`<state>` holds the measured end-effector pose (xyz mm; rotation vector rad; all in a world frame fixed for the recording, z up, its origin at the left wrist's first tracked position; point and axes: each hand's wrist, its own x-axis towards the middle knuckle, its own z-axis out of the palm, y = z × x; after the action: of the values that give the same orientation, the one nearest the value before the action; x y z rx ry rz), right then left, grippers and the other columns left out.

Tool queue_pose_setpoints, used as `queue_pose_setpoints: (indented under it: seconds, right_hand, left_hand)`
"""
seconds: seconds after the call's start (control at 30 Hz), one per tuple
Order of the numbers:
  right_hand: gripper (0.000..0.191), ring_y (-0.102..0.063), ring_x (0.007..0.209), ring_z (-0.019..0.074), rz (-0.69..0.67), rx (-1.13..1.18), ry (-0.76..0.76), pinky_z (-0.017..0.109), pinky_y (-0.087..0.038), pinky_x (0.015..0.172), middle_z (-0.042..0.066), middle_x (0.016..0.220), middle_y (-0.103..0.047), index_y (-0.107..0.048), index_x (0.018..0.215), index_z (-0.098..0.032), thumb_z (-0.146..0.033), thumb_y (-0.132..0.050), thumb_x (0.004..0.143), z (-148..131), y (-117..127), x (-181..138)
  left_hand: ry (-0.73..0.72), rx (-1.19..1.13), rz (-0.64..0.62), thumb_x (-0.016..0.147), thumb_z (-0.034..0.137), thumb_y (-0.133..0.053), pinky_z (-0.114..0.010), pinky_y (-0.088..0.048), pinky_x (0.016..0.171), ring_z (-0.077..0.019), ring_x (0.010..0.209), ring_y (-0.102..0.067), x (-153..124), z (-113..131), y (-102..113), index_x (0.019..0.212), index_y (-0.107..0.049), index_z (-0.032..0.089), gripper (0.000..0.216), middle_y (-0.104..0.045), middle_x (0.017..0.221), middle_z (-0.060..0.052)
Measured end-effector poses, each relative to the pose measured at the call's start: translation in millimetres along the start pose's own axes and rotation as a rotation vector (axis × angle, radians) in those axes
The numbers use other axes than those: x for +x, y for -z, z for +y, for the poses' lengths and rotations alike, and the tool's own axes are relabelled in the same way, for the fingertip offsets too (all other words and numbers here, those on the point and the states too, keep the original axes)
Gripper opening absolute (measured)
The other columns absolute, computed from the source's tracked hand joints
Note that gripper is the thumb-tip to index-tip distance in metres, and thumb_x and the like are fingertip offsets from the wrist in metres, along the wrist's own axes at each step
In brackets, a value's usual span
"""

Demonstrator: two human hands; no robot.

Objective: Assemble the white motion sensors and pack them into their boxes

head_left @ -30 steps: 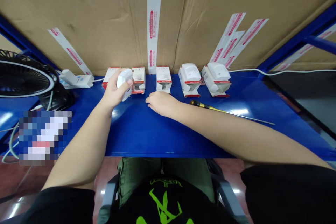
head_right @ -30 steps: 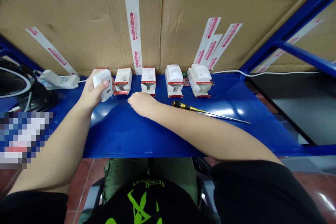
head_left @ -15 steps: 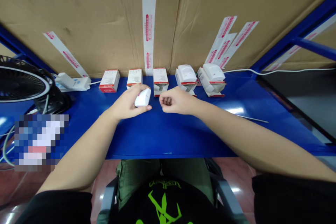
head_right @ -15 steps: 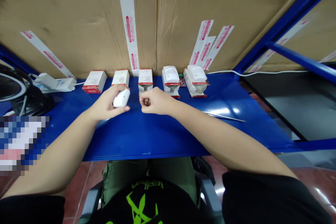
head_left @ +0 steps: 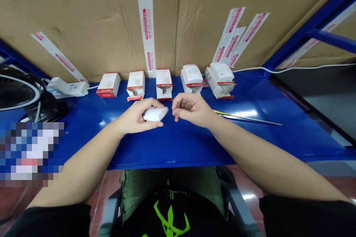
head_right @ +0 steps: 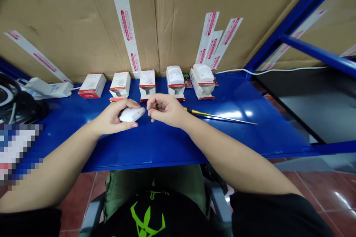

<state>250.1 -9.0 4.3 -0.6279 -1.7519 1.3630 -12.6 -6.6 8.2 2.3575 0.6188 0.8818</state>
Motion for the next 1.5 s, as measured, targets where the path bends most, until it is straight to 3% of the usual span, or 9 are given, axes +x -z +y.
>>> queue_pose_setpoints:
  seconds: [0.23, 0.43, 0.57, 0.9, 1.07, 1.3, 1.5]
  right_hand:
    - [0.014, -0.071, 0.066, 0.0104, -0.015, 0.029, -0.037, 0.026, -0.063, 0.067, -0.002, 0.079, -0.072, -0.068, 0.089, -0.02, -0.026, -0.08, 0.085, 5.4, -0.5, -2.0]
    - [0.014, -0.069, 0.065, 0.0108, -0.002, 0.0, -0.03, 0.026, -0.061, 0.064, -0.003, 0.075, -0.068, -0.069, 0.087, -0.02, -0.029, -0.08, 0.085, 5.7, -0.1, -2.5]
    - [0.009, -0.07, 0.068, 0.0119, -0.023, -0.031, -0.022, 0.027, -0.059, 0.068, -0.001, 0.074, -0.071, -0.069, 0.085, -0.02, -0.025, -0.077, 0.085, 5.2, 0.0, -4.5]
    - [0.012, -0.069, 0.068, 0.0112, -0.013, 0.008, -0.033, 0.027, -0.058, 0.067, -0.002, 0.075, -0.071, -0.067, 0.085, -0.021, -0.022, -0.078, 0.079, 6.8, -2.7, -4.6]
    - [0.014, -0.071, 0.072, 0.0124, -0.032, -0.009, -0.054, 0.029, -0.062, 0.073, -0.002, 0.079, -0.07, -0.068, 0.09, -0.021, -0.029, -0.08, 0.087, 6.0, -4.6, -6.0]
    - [0.008, -0.069, 0.077, 0.0129, 0.028, -0.173, 0.139, 0.03, -0.062, 0.073, 0.003, 0.094, -0.072, -0.075, 0.091, -0.02, -0.028, -0.075, 0.095, 7.4, -4.5, -6.6]
    - [0.008, -0.07, 0.085, 0.0166, 0.072, -0.33, 0.277, 0.032, -0.062, 0.075, 0.004, 0.095, -0.075, -0.08, 0.094, -0.023, -0.027, -0.074, 0.099, 10.2, -3.7, -7.1]
  left_hand:
    - [-0.011, 0.059, 0.001, 0.098, 0.05, -0.082, -0.034, -0.063, 0.082, -0.0243, 0.097, -0.08, -1.3, -3.8, -2.1, 0.127, -0.072, 0.02, 0.042, -0.082, 0.116, -0.012]
    - [-0.095, 0.156, 0.016, 0.096, 0.037, -0.08, -0.039, -0.063, 0.089, -0.0259, 0.102, -0.076, 1.8, -2.8, -1.1, 0.123, -0.067, 0.022, 0.033, -0.078, 0.114, -0.011]
    - [-0.153, 0.178, 0.011, 0.093, 0.031, -0.082, -0.036, -0.062, 0.084, -0.0233, 0.094, -0.072, 4.1, -0.2, -1.5, 0.115, -0.067, 0.023, 0.028, -0.074, 0.105, -0.007]
    - [-0.143, 0.158, 0.039, 0.095, 0.046, -0.086, -0.036, -0.064, 0.084, -0.0234, 0.097, -0.074, 1.8, -1.4, -1.3, 0.115, -0.074, 0.021, 0.034, -0.075, 0.112, -0.011]
    - [-0.144, 0.143, 0.056, 0.093, 0.049, -0.089, -0.036, -0.063, 0.082, -0.0229, 0.096, -0.073, 1.8, -5.4, -3.6, 0.115, -0.074, 0.022, 0.038, -0.074, 0.111, -0.01]
    - [-0.145, 0.12, 0.074, 0.091, 0.049, -0.091, -0.037, -0.062, 0.084, -0.0237, 0.098, -0.074, 3.3, -4.0, -6.4, 0.114, -0.072, 0.023, 0.039, -0.076, 0.11, -0.01]
    - [-0.164, 0.055, 0.105, 0.093, 0.044, -0.09, -0.037, -0.061, 0.085, -0.0231, 0.098, -0.073, 4.9, -1.0, -11.7, 0.114, -0.069, 0.024, 0.036, -0.075, 0.106, -0.007]
